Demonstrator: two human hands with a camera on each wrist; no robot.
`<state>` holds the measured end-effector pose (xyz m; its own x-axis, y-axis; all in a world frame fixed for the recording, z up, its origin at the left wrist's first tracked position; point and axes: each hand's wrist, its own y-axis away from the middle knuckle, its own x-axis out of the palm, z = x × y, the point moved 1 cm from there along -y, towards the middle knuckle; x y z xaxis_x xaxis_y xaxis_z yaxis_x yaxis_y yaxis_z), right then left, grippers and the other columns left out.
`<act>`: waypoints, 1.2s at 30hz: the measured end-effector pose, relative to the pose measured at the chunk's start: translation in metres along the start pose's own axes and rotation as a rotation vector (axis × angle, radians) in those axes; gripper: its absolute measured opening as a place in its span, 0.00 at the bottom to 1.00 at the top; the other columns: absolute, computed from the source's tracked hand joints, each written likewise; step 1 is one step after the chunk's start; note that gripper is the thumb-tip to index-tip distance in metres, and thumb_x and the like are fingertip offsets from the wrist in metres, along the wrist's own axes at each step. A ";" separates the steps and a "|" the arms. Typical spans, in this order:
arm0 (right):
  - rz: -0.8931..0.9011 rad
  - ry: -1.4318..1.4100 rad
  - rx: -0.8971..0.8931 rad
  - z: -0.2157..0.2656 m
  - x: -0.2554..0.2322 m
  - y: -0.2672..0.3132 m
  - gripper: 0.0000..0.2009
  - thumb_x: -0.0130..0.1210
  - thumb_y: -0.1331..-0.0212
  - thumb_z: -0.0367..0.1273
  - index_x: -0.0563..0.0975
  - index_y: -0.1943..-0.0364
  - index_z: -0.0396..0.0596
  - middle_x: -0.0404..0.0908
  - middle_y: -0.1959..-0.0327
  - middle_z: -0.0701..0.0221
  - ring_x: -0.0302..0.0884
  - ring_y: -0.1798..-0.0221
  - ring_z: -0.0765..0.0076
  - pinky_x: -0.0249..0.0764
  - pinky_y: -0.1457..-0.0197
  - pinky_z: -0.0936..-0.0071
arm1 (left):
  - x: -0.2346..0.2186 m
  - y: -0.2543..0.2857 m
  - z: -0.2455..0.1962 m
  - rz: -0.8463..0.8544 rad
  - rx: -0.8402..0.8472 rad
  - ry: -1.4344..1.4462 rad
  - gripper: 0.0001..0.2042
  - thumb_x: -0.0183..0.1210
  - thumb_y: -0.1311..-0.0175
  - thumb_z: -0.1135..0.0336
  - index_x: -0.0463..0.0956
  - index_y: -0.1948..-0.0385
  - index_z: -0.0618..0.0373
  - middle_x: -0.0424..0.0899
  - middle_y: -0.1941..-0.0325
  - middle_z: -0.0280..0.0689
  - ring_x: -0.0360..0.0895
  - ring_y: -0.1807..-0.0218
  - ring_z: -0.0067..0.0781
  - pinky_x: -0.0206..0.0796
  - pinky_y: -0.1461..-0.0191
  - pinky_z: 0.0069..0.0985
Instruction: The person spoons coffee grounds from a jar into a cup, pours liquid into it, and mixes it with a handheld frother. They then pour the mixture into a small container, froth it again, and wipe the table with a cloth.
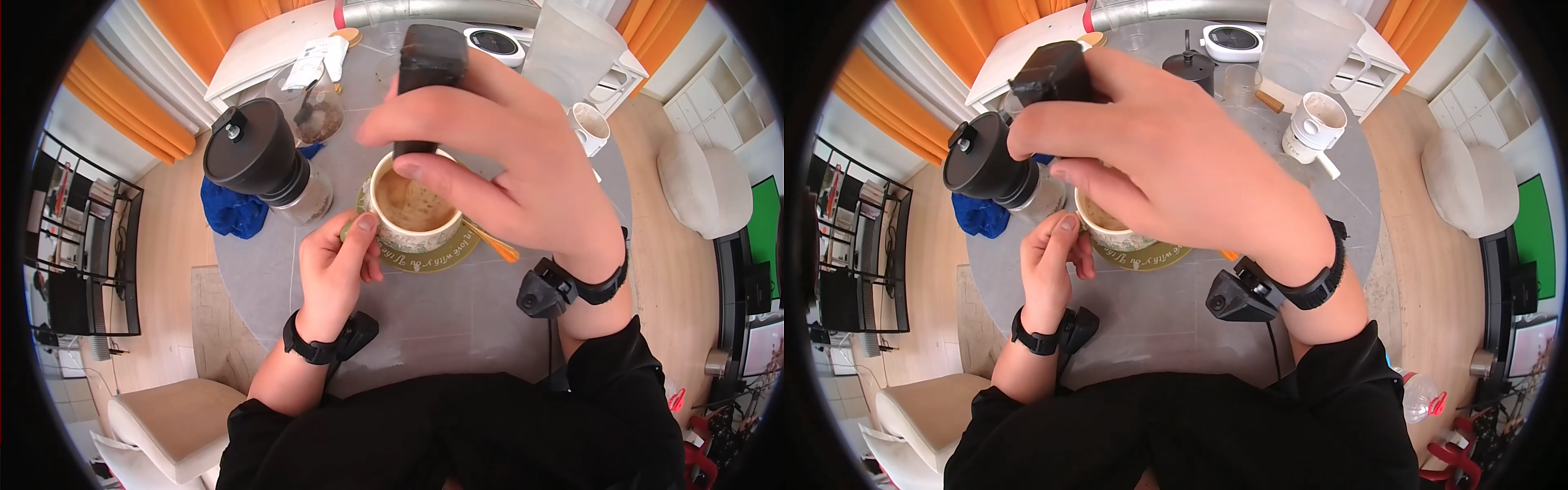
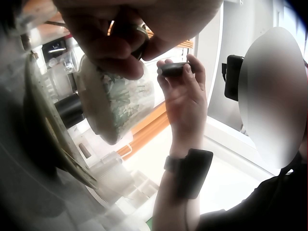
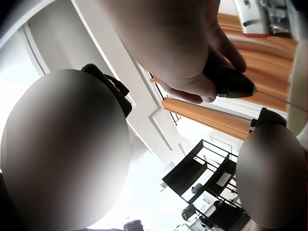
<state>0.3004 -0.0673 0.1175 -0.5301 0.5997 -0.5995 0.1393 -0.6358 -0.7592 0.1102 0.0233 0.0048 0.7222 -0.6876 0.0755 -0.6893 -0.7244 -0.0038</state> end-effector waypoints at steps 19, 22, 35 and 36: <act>0.025 -0.009 0.023 0.005 -0.008 -0.002 0.12 0.64 0.45 0.23 0.84 0.56 0.48 0.81 0.60 0.69 0.80 0.62 0.69 0.77 0.61 0.74 | 0.000 0.000 0.000 0.000 -0.006 0.007 0.17 0.54 0.23 0.61 0.75 0.76 0.59 0.76 0.81 0.28 0.72 0.82 0.15 0.60 0.78 0.15; -0.055 0.034 0.048 0.006 -0.009 -0.002 0.12 0.64 0.45 0.22 0.84 0.56 0.48 0.81 0.61 0.70 0.80 0.63 0.71 0.77 0.62 0.76 | -0.005 -0.001 0.005 0.042 0.023 -0.071 0.18 0.49 0.22 0.59 0.75 0.72 0.60 0.78 0.77 0.34 0.74 0.83 0.22 0.63 0.78 0.18; -0.019 0.007 0.017 0.005 -0.008 -0.003 0.14 0.65 0.46 0.21 0.83 0.55 0.47 0.79 0.57 0.70 0.81 0.63 0.72 0.78 0.63 0.76 | 0.000 0.000 -0.001 -0.001 -0.009 0.002 0.17 0.54 0.23 0.61 0.75 0.76 0.59 0.76 0.81 0.28 0.72 0.82 0.15 0.61 0.78 0.16; -0.044 0.052 0.029 0.001 -0.007 -0.002 0.14 0.64 0.46 0.21 0.83 0.55 0.47 0.80 0.58 0.70 0.81 0.63 0.72 0.78 0.63 0.76 | 0.000 0.000 -0.001 -0.004 -0.010 0.002 0.17 0.54 0.23 0.62 0.75 0.76 0.59 0.76 0.81 0.29 0.72 0.82 0.15 0.60 0.78 0.16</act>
<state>0.3026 -0.0712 0.1234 -0.4905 0.6513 -0.5790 0.0925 -0.6217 -0.7778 0.1102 0.0229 0.0059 0.7247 -0.6847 0.0776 -0.6871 -0.7265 0.0068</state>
